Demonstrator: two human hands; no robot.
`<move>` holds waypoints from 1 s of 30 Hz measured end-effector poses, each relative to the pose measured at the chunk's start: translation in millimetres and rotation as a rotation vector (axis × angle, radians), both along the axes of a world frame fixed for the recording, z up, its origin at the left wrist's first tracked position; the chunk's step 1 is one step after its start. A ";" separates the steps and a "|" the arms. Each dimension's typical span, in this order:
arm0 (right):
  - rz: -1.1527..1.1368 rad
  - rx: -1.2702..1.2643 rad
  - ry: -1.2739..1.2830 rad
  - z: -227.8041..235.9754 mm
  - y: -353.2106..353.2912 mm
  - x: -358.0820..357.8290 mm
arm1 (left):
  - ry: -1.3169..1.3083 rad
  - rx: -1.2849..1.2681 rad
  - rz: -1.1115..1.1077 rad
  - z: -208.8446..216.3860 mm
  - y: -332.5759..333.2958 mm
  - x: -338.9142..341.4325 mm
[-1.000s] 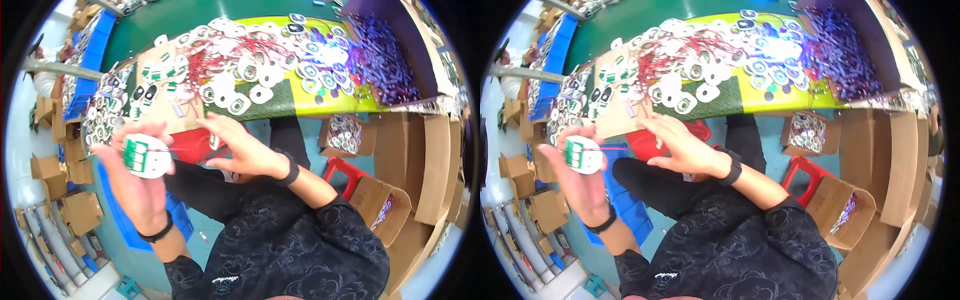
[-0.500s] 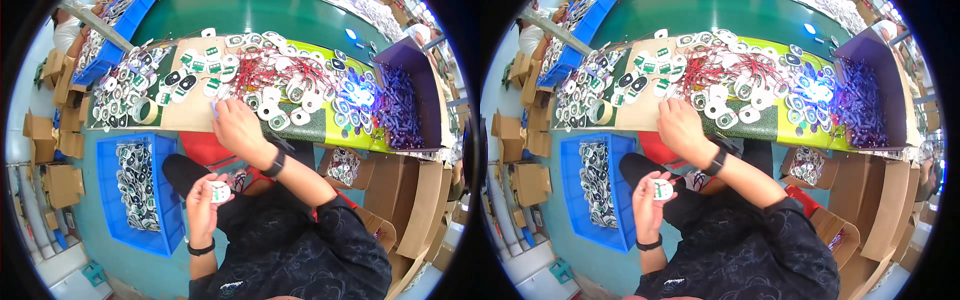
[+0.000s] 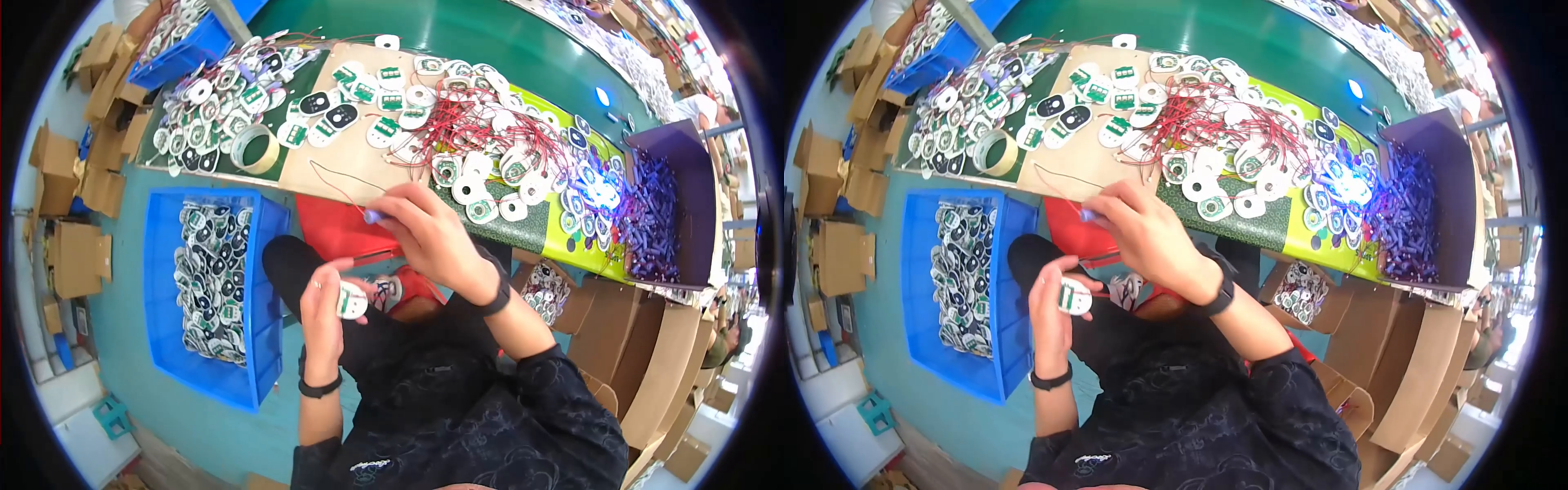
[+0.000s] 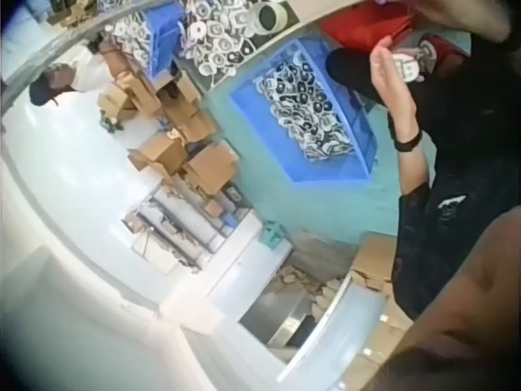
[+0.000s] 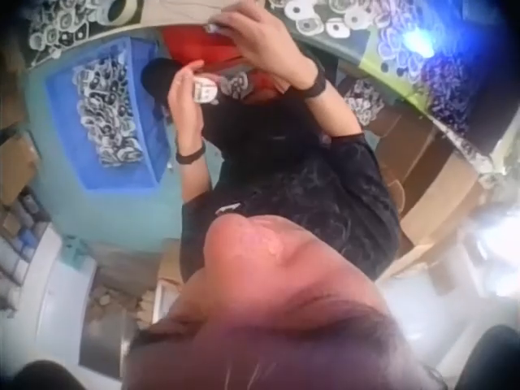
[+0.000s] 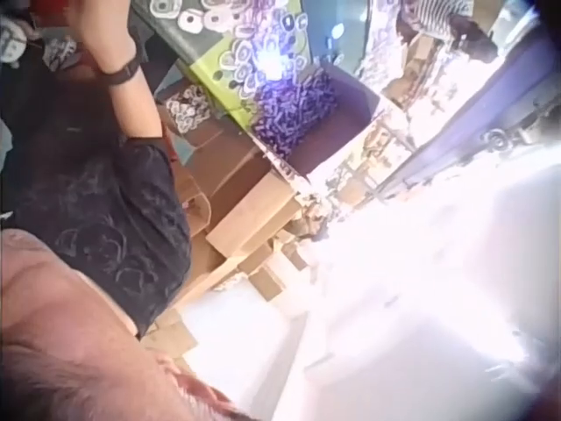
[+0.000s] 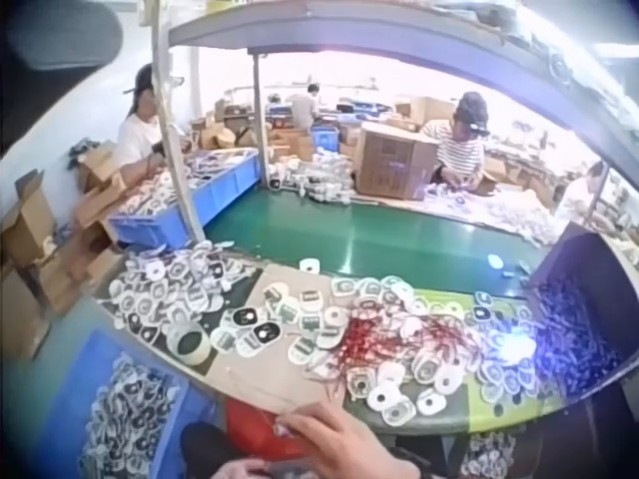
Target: Assembling small electronic components by attaching straps to circular PCB tags at a factory workbench.
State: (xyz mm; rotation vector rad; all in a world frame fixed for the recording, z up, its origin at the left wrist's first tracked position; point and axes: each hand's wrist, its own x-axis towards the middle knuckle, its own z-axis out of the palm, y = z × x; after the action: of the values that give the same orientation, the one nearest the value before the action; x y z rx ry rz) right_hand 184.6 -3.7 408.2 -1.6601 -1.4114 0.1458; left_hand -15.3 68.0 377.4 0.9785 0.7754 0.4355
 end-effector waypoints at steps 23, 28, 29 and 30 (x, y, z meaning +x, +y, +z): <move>-0.062 0.053 0.370 6.3 -59.7 1.0 | 0.306 0.871 -0.321 34.2 -29.4 87.7; -0.031 0.254 1.002 -3.3 -72.6 5.4 | 0.303 0.981 -0.309 53.8 -40.9 87.1; 0.005 0.262 1.056 -4.8 -75.7 10.1 | 0.244 0.789 -0.228 50.9 -40.4 79.7; 0.042 0.271 1.110 -5.6 -78.1 16.4 | 0.188 0.595 -0.148 48.1 -37.2 74.8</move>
State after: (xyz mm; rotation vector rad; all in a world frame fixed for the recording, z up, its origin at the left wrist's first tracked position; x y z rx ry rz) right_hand 201.1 -81.7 402.6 -1.0092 -0.5662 0.7360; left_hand 59.4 30.8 425.5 1.6404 0.7482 0.4588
